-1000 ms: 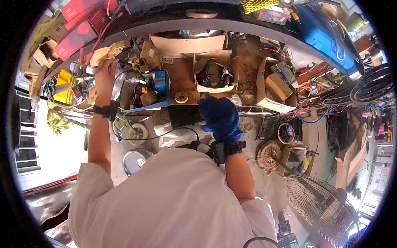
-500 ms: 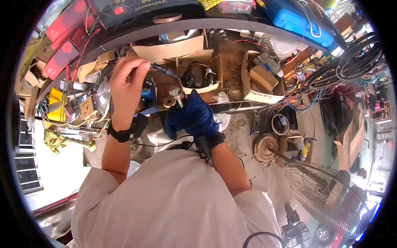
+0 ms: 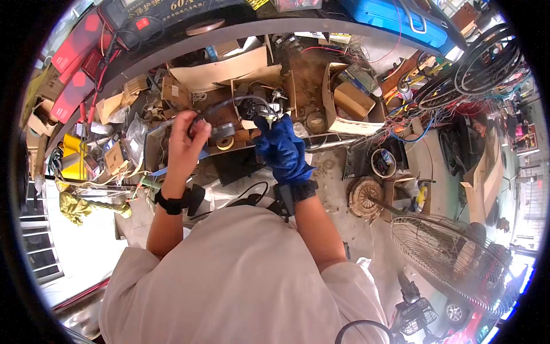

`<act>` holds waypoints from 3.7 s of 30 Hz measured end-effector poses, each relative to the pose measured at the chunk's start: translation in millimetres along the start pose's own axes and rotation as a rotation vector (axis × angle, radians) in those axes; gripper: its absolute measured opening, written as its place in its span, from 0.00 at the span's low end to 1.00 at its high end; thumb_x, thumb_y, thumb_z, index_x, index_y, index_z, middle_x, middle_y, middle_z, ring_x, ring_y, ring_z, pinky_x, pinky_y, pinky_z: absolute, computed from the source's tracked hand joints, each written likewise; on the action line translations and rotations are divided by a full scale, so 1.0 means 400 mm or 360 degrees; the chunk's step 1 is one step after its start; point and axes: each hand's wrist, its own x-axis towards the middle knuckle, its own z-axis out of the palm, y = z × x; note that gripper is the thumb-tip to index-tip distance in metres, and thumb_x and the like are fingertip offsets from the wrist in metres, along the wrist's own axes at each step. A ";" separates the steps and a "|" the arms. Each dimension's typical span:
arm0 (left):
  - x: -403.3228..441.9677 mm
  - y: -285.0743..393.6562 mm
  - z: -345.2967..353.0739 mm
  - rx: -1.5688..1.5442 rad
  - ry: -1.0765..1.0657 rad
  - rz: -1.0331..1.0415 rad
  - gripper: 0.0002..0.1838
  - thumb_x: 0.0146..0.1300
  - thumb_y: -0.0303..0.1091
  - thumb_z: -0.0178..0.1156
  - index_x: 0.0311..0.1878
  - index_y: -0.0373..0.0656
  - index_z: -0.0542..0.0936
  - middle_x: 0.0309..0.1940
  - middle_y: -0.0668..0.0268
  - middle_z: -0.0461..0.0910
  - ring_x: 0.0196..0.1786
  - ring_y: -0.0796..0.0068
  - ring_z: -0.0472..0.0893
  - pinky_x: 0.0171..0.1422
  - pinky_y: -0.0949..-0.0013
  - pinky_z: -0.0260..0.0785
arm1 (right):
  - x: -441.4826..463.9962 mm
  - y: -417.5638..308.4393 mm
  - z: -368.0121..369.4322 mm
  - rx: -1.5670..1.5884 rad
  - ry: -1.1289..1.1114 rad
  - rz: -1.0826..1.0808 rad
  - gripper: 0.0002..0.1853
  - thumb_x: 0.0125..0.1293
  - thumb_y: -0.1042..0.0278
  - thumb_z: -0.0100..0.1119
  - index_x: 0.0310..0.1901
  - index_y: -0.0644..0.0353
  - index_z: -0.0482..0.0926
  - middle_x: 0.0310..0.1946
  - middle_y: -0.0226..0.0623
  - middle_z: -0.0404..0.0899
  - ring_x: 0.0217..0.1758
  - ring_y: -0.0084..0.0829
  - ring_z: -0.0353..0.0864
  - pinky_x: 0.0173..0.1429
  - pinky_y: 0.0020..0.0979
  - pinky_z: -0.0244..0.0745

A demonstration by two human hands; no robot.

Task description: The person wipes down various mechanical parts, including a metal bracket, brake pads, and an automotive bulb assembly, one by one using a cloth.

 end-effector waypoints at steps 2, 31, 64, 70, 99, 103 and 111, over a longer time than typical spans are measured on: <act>-0.004 -0.052 -0.004 -0.0144 -0.0221 -0.0275 0.14 0.62 0.33 0.63 0.46 0.36 0.73 0.35 0.68 0.77 0.37 0.84 0.77 0.45 0.78 0.69 | -0.004 -0.014 0.012 -0.0137 0.0006 -0.0076 0.15 0.60 0.74 0.56 0.49 0.60 0.72 0.43 0.35 0.77 0.42 0.27 0.78 0.43 0.23 0.74; -0.024 -0.160 0.033 -0.0796 -0.0426 -0.0855 0.11 0.63 0.31 0.57 0.44 0.34 0.75 0.29 0.64 0.77 0.25 0.85 0.62 0.30 0.78 0.53 | -0.003 -0.051 -0.010 -0.2988 0.0100 -0.1294 0.08 0.48 0.65 0.67 0.31 0.55 0.82 0.23 0.35 0.77 0.26 0.36 0.76 0.32 0.31 0.71; 0.010 -0.092 0.064 -0.0249 -0.0535 -0.0609 0.12 0.68 0.40 0.55 0.43 0.42 0.77 0.23 0.76 0.68 0.25 0.89 0.62 0.26 0.82 0.50 | -0.008 -0.070 0.062 -0.2593 -0.0434 -0.1036 0.18 0.52 0.69 0.66 0.45 0.59 0.77 0.36 0.39 0.76 0.39 0.44 0.77 0.47 0.35 0.72; 0.006 -0.073 0.052 -0.0231 -0.0542 -0.0581 0.12 0.69 0.40 0.53 0.41 0.41 0.79 0.22 0.75 0.69 0.25 0.88 0.63 0.28 0.81 0.52 | 0.006 -0.057 0.023 -0.2653 -0.0461 -0.1216 0.19 0.49 0.65 0.69 0.43 0.59 0.78 0.34 0.43 0.75 0.39 0.47 0.76 0.44 0.37 0.72; 0.002 -0.044 0.060 -0.0565 -0.0767 -0.0202 0.15 0.73 0.36 0.44 0.53 0.36 0.70 0.34 0.69 0.71 0.34 0.82 0.66 0.38 0.78 0.59 | 0.000 -0.111 0.099 -0.3097 -0.0077 -0.1670 0.08 0.49 0.67 0.64 0.34 0.53 0.80 0.29 0.37 0.77 0.30 0.41 0.76 0.33 0.38 0.71; 0.020 -0.049 0.102 -0.0119 -0.0743 -0.0150 0.14 0.73 0.37 0.45 0.53 0.39 0.74 0.32 0.71 0.69 0.33 0.83 0.66 0.39 0.79 0.61 | -0.026 -0.112 0.025 -0.3345 -0.0322 -0.1162 0.14 0.46 0.64 0.64 0.39 0.47 0.82 0.31 0.32 0.79 0.33 0.39 0.78 0.34 0.39 0.72; -0.037 -0.123 0.179 0.0545 -0.0884 0.0314 0.14 0.65 0.33 0.55 0.51 0.36 0.74 0.42 0.52 0.77 0.44 0.52 0.77 0.48 0.60 0.70 | -0.015 -0.082 0.043 -0.2774 -0.0106 -0.1394 0.17 0.43 0.65 0.62 0.39 0.55 0.82 0.34 0.40 0.79 0.37 0.44 0.77 0.39 0.40 0.73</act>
